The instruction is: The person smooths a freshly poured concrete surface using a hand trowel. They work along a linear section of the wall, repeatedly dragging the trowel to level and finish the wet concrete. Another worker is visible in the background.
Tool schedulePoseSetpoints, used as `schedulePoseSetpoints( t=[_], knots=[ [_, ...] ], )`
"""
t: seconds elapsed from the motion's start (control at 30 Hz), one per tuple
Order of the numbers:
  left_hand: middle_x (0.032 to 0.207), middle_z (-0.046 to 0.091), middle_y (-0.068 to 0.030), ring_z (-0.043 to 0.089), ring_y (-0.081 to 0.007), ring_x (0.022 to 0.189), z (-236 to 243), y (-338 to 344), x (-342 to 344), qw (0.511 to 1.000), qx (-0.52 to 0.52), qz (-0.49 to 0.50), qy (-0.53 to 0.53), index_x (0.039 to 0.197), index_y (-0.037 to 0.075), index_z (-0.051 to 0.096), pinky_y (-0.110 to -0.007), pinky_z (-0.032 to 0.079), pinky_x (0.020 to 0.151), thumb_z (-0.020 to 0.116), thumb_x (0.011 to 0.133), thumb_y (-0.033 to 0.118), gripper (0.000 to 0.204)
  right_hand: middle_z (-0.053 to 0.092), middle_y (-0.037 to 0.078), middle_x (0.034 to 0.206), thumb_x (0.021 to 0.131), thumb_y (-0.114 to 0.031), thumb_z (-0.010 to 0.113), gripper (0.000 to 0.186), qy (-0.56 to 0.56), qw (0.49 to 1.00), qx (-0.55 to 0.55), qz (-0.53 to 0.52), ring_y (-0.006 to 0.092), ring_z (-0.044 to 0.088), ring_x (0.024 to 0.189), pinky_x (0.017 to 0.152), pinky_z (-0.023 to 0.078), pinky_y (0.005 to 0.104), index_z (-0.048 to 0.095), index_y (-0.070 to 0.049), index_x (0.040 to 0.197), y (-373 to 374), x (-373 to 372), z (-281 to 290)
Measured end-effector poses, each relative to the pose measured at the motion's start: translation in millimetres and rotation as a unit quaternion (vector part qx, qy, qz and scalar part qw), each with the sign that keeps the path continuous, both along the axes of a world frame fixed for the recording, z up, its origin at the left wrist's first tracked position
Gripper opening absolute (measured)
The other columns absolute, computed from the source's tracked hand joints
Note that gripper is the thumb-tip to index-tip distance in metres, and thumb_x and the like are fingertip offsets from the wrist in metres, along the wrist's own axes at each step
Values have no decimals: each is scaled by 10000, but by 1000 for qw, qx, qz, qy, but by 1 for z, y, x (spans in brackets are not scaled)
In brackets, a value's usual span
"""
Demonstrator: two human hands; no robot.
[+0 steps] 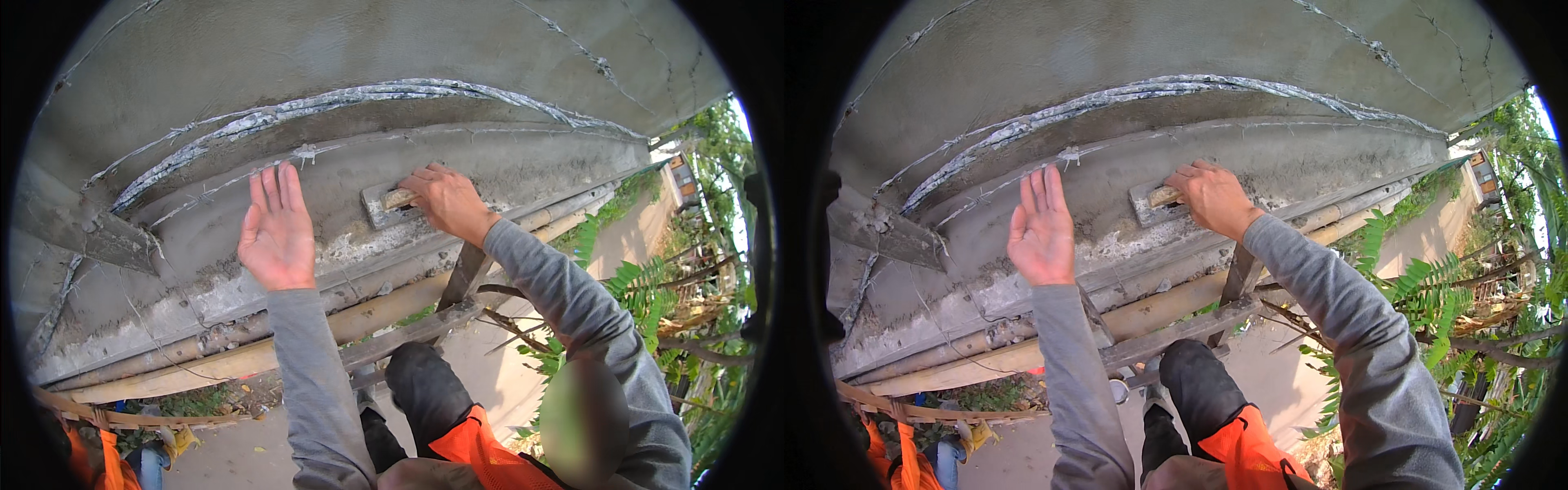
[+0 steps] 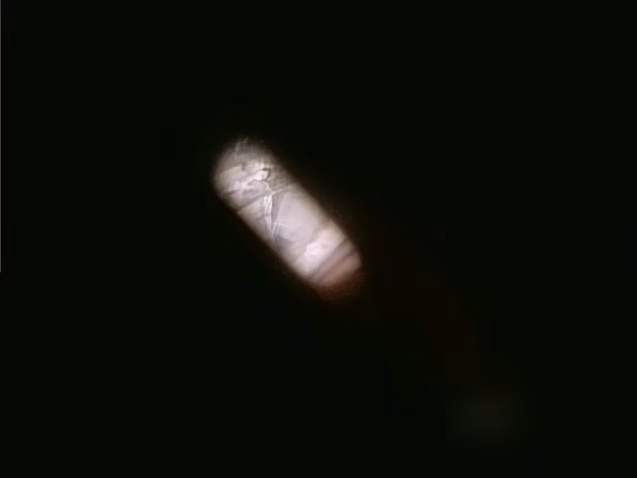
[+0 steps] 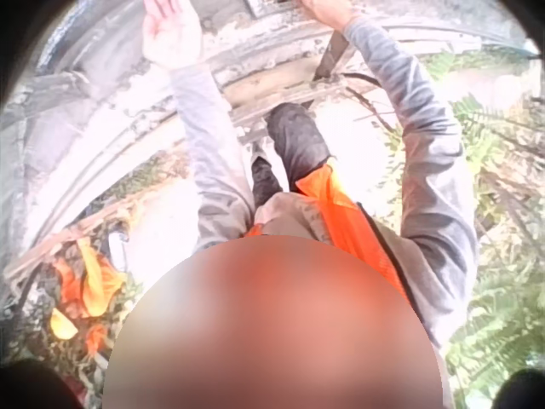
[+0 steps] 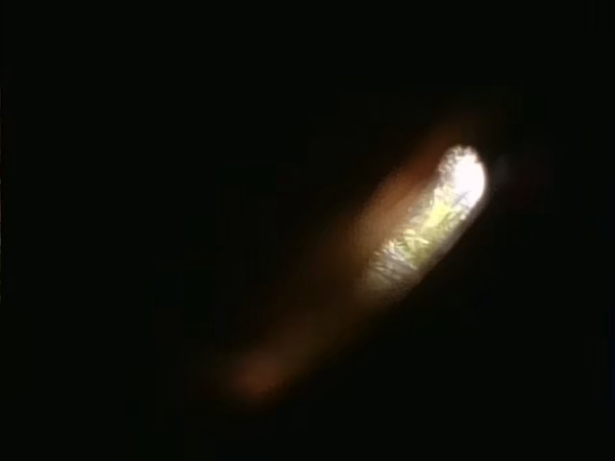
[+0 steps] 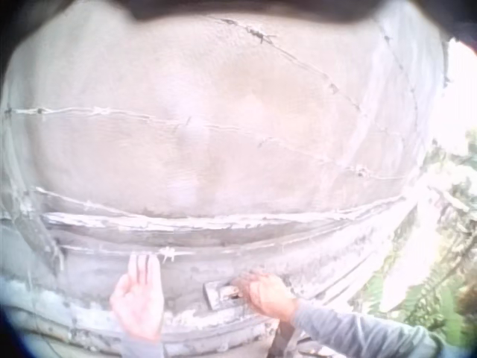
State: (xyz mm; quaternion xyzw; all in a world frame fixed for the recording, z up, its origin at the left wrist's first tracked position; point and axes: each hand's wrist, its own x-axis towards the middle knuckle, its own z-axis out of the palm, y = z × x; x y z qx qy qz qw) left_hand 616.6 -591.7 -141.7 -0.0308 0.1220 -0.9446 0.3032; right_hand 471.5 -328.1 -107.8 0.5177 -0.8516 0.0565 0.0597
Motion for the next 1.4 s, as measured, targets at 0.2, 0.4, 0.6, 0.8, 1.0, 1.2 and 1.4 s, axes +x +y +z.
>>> schedulePoseSetpoints(
  t=[0.2,0.4,0.6,0.8,1.0,1.2,1.4],
  knots=[
    [1839,190,-138,113,-398,1724,1,0,-1,1000,4,4,-15,1763,11,200,-578,163,1431,504,1035,2,789,727,73,1196,949,-95,744,348,-57,990,126,-9,324,689,1150,1005,584,439,751,-104,1297,-5,-5,7],
    [1839,192,-137,112,-392,1726,2,2,0,1000,12,0,-1,1760,12,216,-571,170,1431,509,1029,-6,788,726,65,1184,951,-125,786,372,-35,991,128,25,324,678,1161,1015,574,457,742,-104,1320,-6,-4,11],
    [1876,156,-99,108,-382,1730,4,0,-1,1000,23,-5,-2,1786,78,192,-585,151,1430,411,1082,41,738,711,78,1214,931,-121,805,416,-6,997,79,-5,331,677,1152,1047,559,449,734,-97,1340,-4,-1,6],
    [1869,185,-107,139,-384,1725,3,0,-1,998,31,-8,46,1780,75,220,-584,171,1428,413,1095,35,713,695,122,1166,933,-92,791,376,10,999,-24,-19,361,676,1109,997,564,467,717,-70,1300,-4,4,-2],
    [1727,405,-176,240,-403,1694,2,0,-2,1000,21,-4,18,1725,31,318,-586,236,1420,498,1063,5,686,668,143,1110,929,-103,800,377,-11,958,-212,-191,393,660,1037,916,557,507,711,-43,1290,-44,-2,-21],
    [1876,176,-69,126,-383,1727,-2,-2,0,997,31,-22,63,1787,104,203,-601,155,1427,386,1135,100,678,672,59,1057,882,-104,778,344,51,979,-191,-44,284,637,1024,869,494,430,760,-83,1226,-113,35,-31],
    [1881,157,-77,118,-399,1726,-1,-2,2,994,46,-32,92,1786,102,207,-629,149,1419,382,1143,121,667,681,-3,947,922,-188,698,268,135,950,-275,60,241,627,960,854,491,387,792,-131,1166,-167,33,-34]
  ],
)
